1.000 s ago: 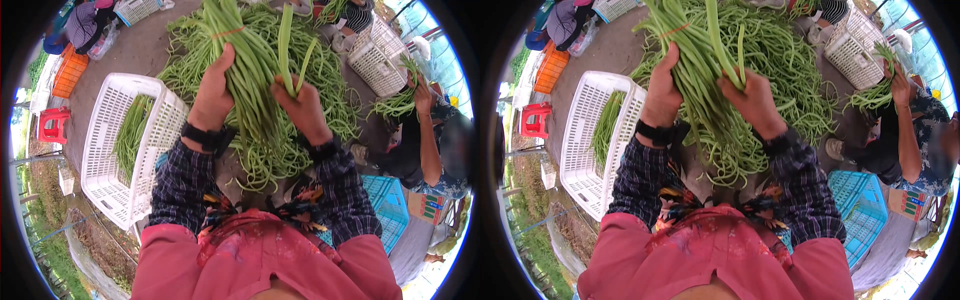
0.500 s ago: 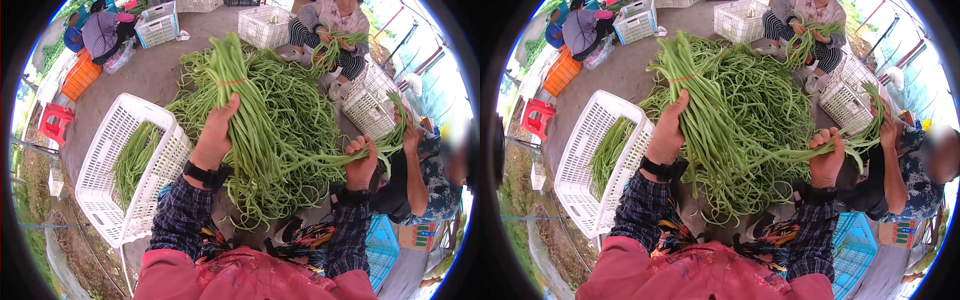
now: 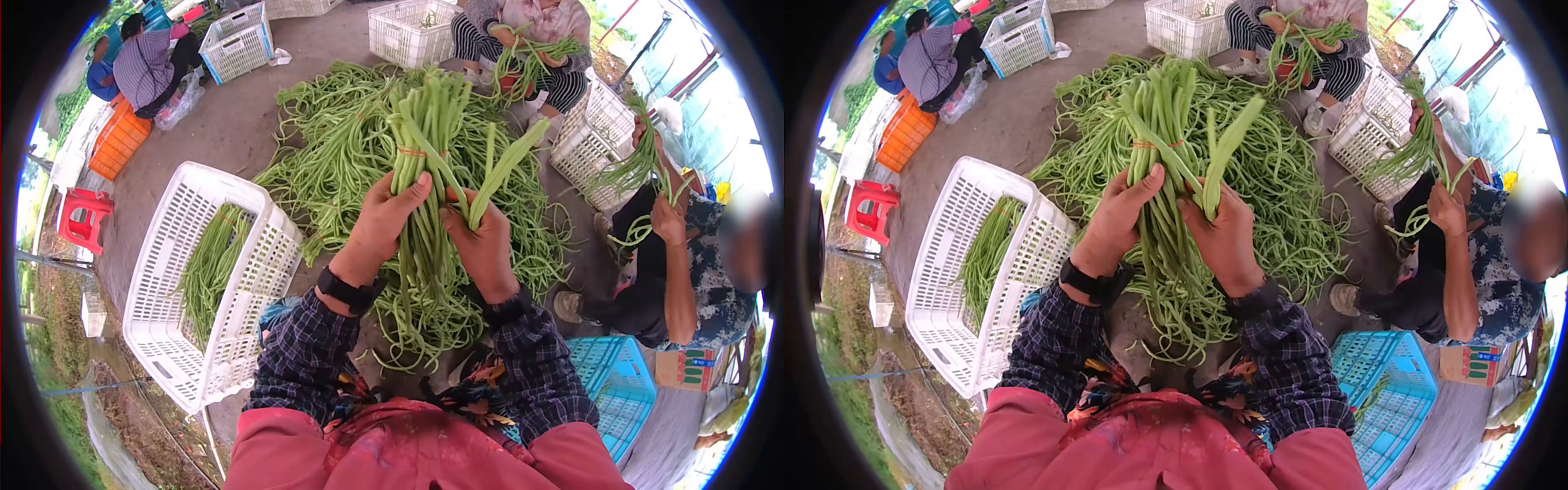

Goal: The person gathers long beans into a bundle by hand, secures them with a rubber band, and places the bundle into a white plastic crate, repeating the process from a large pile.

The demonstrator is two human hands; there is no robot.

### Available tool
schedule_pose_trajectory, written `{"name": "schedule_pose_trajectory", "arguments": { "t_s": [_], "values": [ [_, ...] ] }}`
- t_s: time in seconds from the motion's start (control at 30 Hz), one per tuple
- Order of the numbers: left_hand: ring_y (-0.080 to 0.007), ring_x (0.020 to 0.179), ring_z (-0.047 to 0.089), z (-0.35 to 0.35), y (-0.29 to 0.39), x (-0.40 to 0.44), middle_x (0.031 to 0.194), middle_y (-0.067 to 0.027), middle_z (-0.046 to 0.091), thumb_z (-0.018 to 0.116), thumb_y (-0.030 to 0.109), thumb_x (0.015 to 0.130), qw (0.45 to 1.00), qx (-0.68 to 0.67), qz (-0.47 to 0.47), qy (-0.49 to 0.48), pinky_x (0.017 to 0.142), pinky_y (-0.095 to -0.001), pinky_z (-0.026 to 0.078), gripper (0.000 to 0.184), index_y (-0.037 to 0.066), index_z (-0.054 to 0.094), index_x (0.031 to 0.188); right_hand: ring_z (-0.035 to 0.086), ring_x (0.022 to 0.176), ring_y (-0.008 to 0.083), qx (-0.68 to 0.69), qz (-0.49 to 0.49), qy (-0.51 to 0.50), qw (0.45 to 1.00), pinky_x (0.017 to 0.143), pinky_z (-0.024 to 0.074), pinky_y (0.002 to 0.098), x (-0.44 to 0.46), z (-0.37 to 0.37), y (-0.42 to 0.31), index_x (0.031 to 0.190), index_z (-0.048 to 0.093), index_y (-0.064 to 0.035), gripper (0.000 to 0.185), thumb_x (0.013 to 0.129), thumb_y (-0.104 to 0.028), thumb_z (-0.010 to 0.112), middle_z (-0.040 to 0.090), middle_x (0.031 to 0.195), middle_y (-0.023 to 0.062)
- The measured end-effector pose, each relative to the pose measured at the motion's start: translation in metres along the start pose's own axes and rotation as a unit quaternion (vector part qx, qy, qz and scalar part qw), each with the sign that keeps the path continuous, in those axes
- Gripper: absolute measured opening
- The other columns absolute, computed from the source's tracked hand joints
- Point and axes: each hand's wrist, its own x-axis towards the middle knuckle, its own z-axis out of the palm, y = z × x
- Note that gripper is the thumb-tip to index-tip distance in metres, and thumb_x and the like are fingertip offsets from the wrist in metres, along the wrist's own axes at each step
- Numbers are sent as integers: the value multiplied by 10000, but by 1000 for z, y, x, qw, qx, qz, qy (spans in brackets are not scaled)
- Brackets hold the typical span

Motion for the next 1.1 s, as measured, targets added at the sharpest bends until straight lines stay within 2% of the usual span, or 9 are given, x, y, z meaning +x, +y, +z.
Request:
{"name": "schedule_pose_trajectory", "arguments": {
  "t_s": [0.13,0.37,0.53,0.73,0.8,0.87,0.97,1.03,1.1],
  "values": [
    [-100,929,569,0,-1,-3,1036,-42,610,613,208,882,996,75,42,-29,812,-246,447,355,0,539,1160,588,775,128,-25,-12,-15,999,717,475,265,2,2,-1,1043,586,29,268,784,-1,643,611,875,83],
    [-106,872,584,-4,-7,-2,1001,-36,611,615,211,880,998,-16,41,-32,741,-249,476,352,10,534,1156,539,770,79,19,30,-71,997,710,455,245,1,1,-15,1042,579,22,230,819,-29,607,597,826,37],
    [-136,804,607,-18,-4,1,936,-42,606,617,260,876,991,-105,21,86,672,-284,510,331,37,533,1107,521,775,67,30,19,-144,989,709,454,249,-6,3,-8,1044,571,29,245,811,-41,595,610,846,21],
    [-191,811,621,-32,34,-8,964,-71,610,548,343,907,984,-141,58,94,707,-341,533,359,37,537,1094,446,637,41,31,163,-297,940,566,373,205,-31,-39,-2,931,576,-11,159,785,-67,602,528,760,-16],
    [-199,820,623,-41,45,-9,967,-77,612,534,335,914,983,-142,65,96,708,-341,534,349,39,537,1099,404,564,41,183,209,-272,921,491,326,196,-43,-62,23,899,560,-32,141,805,-135,577,494,719,-18],
    [-198,857,616,-46,51,-15,989,-79,614,534,338,913,983,-136,77,95,743,-337,524,375,33,530,1131,425,584,58,273,190,-152,931,507,353,201,-46,-90,31,903,540,-51,219,854,-262,507,519,778,8],
    [-204,962,585,-47,59,-24,1090,-82,594,505,371,923,988,-93,105,71,839,-351,485,453,30,491,1221,411,570,71,404,192,-89,890,470,345,214,-40,-143,41,886,497,-73,233,887,-301,454,494,785,20],
    [-213,990,576,-54,64,-33,1111,-83,585,502,376,923,983,-104,126,86,861,-358,477,458,35,485,1227,390,552,86,525,122,42,841,445,330,230,-41,-179,55,855,465,-108,177,907,-274,436,468,750,14],
    [-231,1044,556,-55,76,-34,1147,-90,569,500,381,922,975,-114,174,83,907,-372,459,465,41,473,1238,371,535,95,501,81,215,834,440,319,241,-50,-209,63,845,460,-121,155,919,-249,413,465,751,10]
  ]
}}
